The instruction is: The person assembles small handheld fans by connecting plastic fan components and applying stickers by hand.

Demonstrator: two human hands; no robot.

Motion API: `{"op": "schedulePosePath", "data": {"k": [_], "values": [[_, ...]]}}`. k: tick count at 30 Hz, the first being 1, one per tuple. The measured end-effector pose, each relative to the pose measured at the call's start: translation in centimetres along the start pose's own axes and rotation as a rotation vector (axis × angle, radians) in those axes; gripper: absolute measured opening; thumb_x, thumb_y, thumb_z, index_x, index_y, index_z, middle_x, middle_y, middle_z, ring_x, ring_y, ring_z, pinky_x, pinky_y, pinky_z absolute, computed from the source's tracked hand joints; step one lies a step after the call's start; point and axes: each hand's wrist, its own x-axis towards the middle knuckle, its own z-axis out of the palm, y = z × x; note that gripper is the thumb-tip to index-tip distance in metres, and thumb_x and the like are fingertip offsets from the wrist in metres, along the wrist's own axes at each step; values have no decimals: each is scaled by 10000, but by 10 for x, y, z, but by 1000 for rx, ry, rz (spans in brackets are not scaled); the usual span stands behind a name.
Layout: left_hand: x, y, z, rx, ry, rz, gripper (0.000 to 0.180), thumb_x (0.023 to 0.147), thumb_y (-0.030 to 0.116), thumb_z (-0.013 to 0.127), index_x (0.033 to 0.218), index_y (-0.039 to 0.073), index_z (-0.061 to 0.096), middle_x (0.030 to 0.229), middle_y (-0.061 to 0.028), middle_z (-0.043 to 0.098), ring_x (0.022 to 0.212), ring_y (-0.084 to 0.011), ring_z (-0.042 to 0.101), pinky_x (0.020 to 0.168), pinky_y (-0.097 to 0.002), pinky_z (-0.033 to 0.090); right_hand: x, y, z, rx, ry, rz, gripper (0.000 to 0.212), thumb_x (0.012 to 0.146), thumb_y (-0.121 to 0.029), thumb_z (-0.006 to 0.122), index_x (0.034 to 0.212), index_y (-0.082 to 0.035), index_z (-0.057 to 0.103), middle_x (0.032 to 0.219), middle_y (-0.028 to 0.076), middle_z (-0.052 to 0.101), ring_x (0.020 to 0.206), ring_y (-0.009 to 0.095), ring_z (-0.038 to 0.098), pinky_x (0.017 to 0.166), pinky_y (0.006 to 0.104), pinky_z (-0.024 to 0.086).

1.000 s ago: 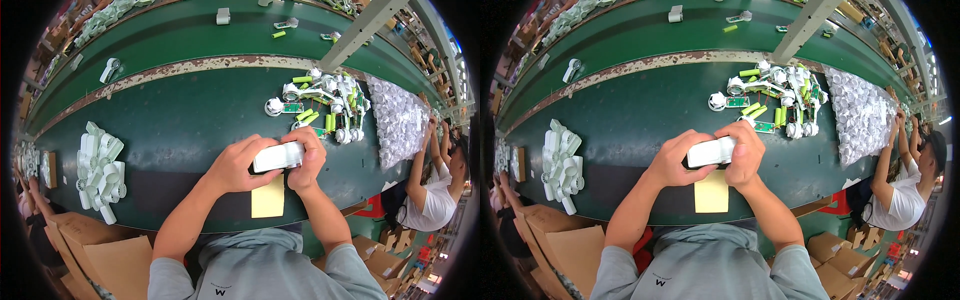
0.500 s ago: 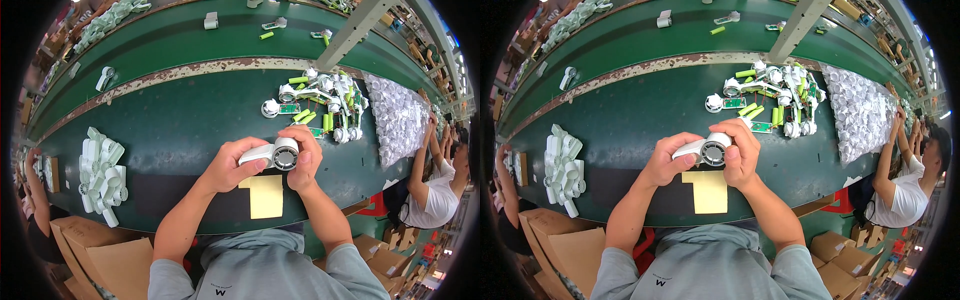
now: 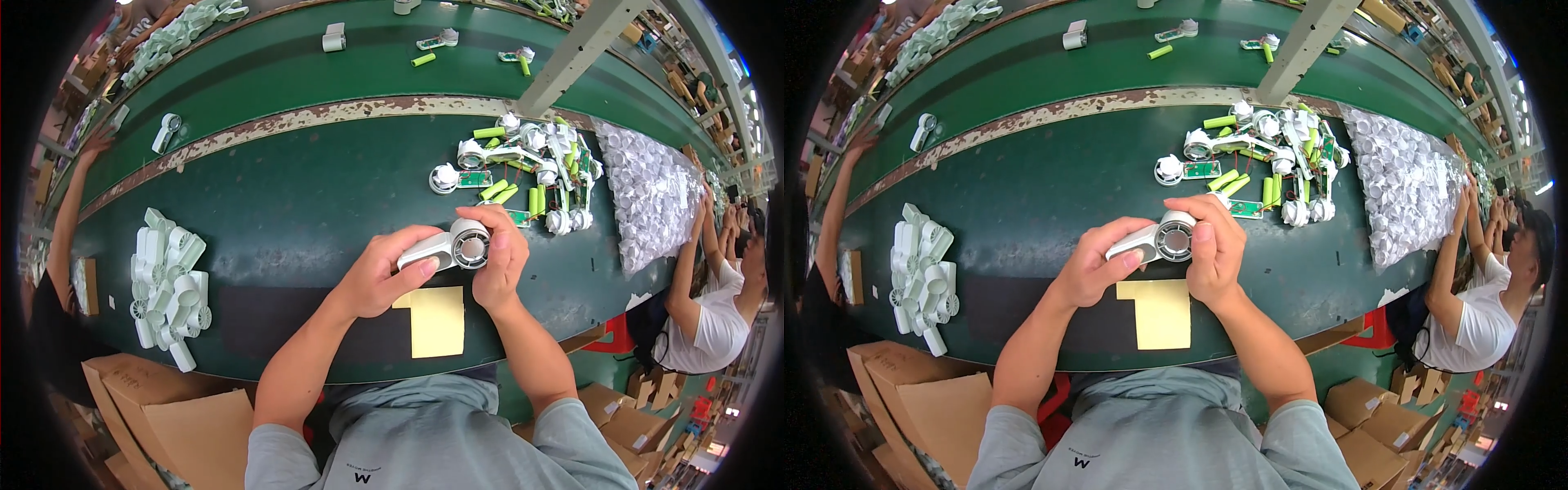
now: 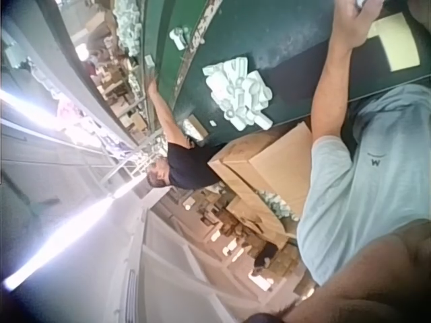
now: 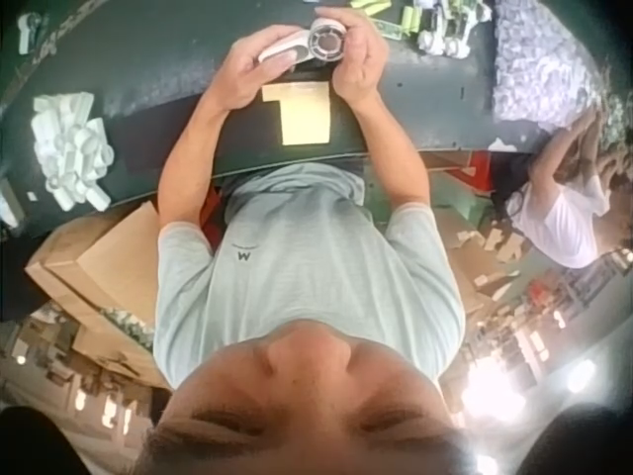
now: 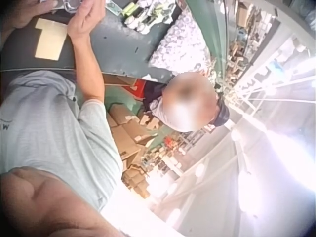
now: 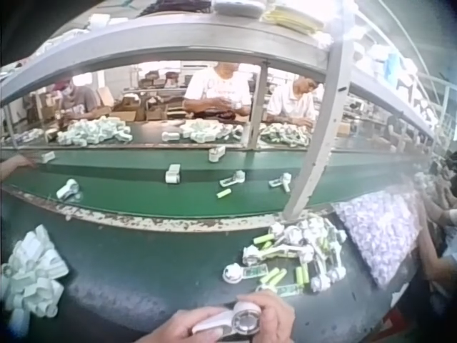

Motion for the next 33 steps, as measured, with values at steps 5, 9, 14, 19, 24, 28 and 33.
{"op": "schedulePosePath", "data": {"k": [5,9,14,19,24,28,33], "values": [[1,3,-7,17,-31,-60,420,983,318,630,1203,-38,667,892,-61,706,778,-113,641,693,-259,503,4,1,-3,68,-63,-32,469,1060,-336,439,1079,45,713,898,148,670,779,231,625,683,332,462],[-1,-1,-21,97,16,25,417,1011,329,554,1174,-33,682,859,-57,697,758,-113,622,682,-264,494,3,-12,-10,130,-304,275,380,986,-300,630,1154,37,683,879,91,642,729,138,636,640,254,498],[5,1,-28,236,165,61,450,1073,352,477,1145,-39,687,777,-69,673,680,-133,609,630,-285,477,2,-12,1,114,-346,326,296,993,-136,643,1231,39,653,926,73,659,734,74,634,611,209,521],[8,-1,-51,-181,522,24,826,1088,595,151,1113,-28,692,905,-88,699,810,-157,618,713,-300,495,-3,-9,-4,772,-418,532,522,1078,-386,503,1244,94,619,868,90,707,607,82,626,492,206,475],[3,-1,-59,-387,645,5,722,1074,585,282,1113,-22,671,925,-81,648,827,-161,585,711,-308,470,6,-29,12,-113,-501,334,224,990,-187,650,1085,-11,752,865,57,721,666,91,613,588,289,497],[10,3,-53,-323,547,-21,699,1083,565,284,1131,-19,665,941,-85,657,858,-167,601,740,-316,491,8,-28,8,183,-457,689,233,1011,-214,634,1059,-22,758,739,23,668,606,61,555,526,257,435],[10,0,-54,-207,275,-102,708,1097,558,297,1220,-47,643,1051,-136,699,962,-198,665,836,-348,555,9,-25,-1,768,-482,820,249,1010,-225,657,1044,2,753,775,53,689,616,85,592,555,259,462]]}}
